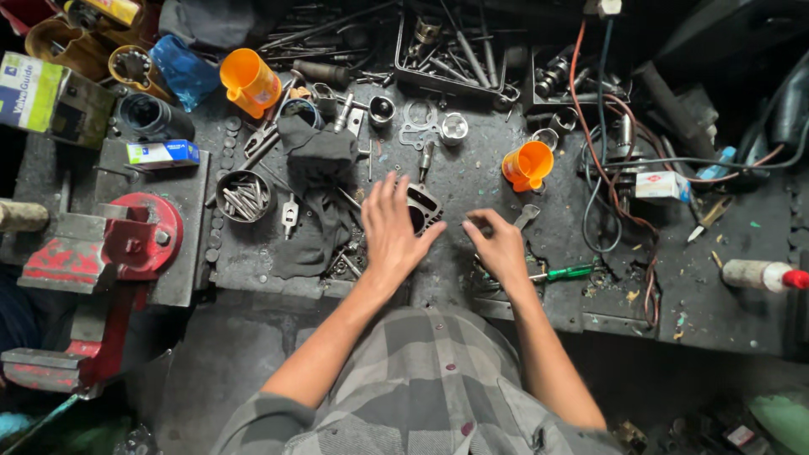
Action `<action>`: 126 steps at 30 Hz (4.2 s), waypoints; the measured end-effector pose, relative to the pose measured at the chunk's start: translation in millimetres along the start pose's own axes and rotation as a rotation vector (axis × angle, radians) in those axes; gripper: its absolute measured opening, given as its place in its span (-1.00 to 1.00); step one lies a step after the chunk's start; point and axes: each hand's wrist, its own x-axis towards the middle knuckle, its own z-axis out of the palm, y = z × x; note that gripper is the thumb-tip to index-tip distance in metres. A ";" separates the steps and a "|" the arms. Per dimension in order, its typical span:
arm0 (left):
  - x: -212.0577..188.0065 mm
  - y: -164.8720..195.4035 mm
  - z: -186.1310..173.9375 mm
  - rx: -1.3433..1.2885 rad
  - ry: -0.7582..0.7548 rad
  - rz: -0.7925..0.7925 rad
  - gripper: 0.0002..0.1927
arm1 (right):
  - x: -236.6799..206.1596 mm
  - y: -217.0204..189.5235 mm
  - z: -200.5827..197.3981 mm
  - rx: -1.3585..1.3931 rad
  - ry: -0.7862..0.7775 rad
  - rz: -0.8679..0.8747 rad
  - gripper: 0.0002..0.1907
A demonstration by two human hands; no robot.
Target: The person sits at a cluttered repair workbench and works on a motorcycle engine cylinder with a piston. They hold the cylinder steady with one hand while fitting a piston ring around the piston and pressing the assembly into place, repositioning the parts repeatedly by hand.
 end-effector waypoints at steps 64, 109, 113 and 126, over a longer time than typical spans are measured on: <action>-23.6 -6.0 -26.5 -0.081 -0.171 -0.088 -0.18 | -45.7 -47.7 30.3 -0.038 -0.119 -0.053 -0.82; -17.0 -41.6 -22.5 -0.283 -0.325 0.027 -0.20 | -51.6 -51.2 33.7 -0.057 -0.128 -0.015 -0.77; -20.1 -43.8 -7.7 -0.291 -0.182 0.053 -0.22 | -47.7 -51.8 31.2 -0.063 -0.113 0.037 -0.76; -24.6 -40.3 5.0 -0.296 0.001 0.023 -0.34 | -37.4 -52.1 23.7 -0.098 -0.158 0.153 -0.73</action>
